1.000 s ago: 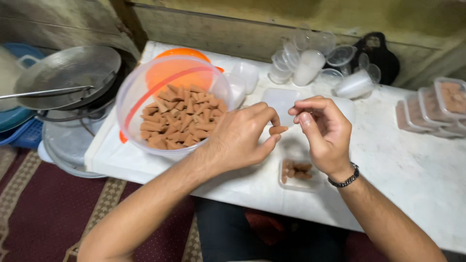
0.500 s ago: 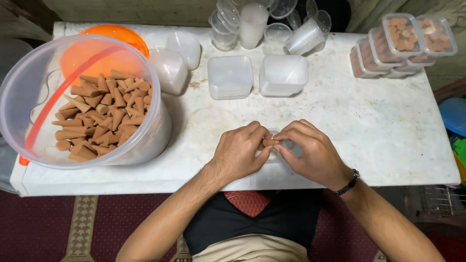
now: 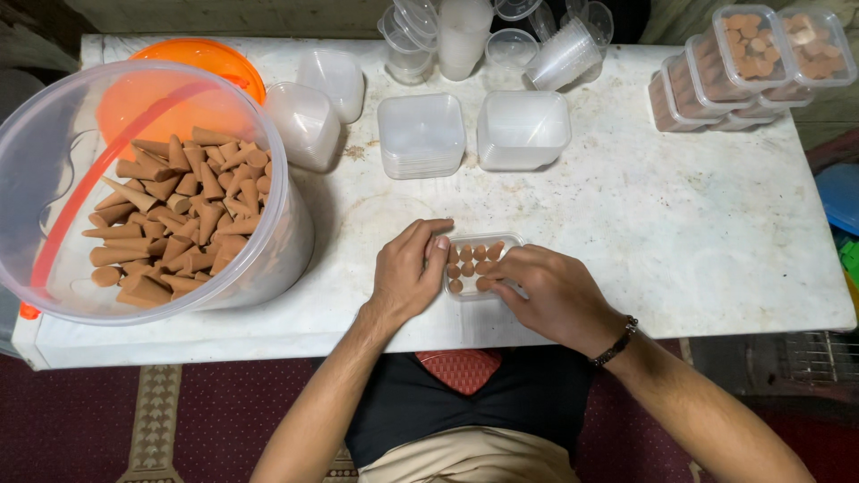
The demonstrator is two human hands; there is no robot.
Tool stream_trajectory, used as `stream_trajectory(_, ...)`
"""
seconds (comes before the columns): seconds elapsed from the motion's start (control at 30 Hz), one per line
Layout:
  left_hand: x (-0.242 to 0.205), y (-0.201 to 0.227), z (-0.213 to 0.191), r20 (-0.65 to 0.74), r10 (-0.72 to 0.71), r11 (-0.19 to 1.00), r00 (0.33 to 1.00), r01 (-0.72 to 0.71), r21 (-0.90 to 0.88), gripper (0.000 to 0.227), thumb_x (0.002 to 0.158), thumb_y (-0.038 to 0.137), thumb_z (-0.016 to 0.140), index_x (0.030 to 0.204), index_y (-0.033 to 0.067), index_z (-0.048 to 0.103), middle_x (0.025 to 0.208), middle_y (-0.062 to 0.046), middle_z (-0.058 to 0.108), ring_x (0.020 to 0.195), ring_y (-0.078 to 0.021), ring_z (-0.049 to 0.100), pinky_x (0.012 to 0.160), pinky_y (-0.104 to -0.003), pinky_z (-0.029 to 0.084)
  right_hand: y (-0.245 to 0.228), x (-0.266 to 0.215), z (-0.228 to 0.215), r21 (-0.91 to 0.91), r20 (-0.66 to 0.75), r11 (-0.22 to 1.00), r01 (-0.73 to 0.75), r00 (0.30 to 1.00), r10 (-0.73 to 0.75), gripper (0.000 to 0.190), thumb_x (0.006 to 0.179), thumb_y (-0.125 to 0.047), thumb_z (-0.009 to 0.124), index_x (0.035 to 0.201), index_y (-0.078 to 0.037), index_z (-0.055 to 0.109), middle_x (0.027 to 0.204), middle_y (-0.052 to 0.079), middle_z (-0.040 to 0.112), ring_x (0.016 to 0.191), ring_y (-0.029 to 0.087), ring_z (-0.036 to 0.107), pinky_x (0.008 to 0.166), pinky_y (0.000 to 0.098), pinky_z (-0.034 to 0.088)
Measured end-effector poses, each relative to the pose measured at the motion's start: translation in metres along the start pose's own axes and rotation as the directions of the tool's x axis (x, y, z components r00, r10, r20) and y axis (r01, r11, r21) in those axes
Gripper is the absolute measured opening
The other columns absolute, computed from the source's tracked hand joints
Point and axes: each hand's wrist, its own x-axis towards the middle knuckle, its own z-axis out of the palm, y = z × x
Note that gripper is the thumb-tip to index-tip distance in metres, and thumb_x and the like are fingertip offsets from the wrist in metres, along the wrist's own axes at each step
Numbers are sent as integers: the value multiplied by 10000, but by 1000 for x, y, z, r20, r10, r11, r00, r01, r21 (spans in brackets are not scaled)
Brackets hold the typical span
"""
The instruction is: The person picks up cone-shaped objects from a large plastic tub and places them into smaller clear plastic containers.
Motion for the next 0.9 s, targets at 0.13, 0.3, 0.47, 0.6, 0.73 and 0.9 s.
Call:
stream_trajectory(0.13,-3,-9,6,27,-6,1000,1000,6,3,285,1019,202,498,1163,70,705,665,-92,565,615,-249,631,561,-354,534,0,5,6,-11,69,998,-57,996,57,106,894,-93,722,993,-75,757,846,68,754,737,210,712,599,312,593)
stream_trajectory(0.3,-2,-6,7,73,22,997,997,-27,73,270,1019,218,506,1146,97,712,655,-55,561,592,-219,622,552,-331,537,-1,17,5,-122,229,986,-110,964,136,121,914,-121,709,1015,-76,759,846,61,760,730,197,735,597,291,599)
stream_trajectory(0.47,-2,-1,4,98,33,996,995,-41,83,276,1026,209,492,1150,78,700,670,-64,569,612,-225,632,565,-340,543,2,22,13,-115,245,989,-96,962,122,126,914,-118,704,1023,-100,764,882,45,768,761,195,758,593,278,616)
stream_trajectory(0.6,-2,-1,3,103,34,995,994,-43,86,256,1026,200,502,1146,82,694,675,-62,566,615,-224,635,565,-344,547,-6,25,9,-115,260,990,-85,959,112,117,918,-117,702,1015,-88,759,886,63,766,769,212,763,592,296,625)
stream_trajectory(0.73,-2,1,2,106,27,994,994,-37,98,259,1028,204,498,1139,77,694,671,-63,564,610,-223,633,563,-342,545,-8,28,8,-109,275,989,-97,953,124,116,922,-120,698,1013,-100,767,898,52,771,780,211,772,593,285,626)
stream_trajectory(0.9,-2,-1,3,102,43,994,994,-52,94,253,1030,211,502,1145,85,689,665,-53,542,615,-227,630,569,-348,545,-7,29,8,-93,323,990,-106,937,130,149,929,-114,682,1048,-77,763,962,88,779,860,246,780,668,319,647)
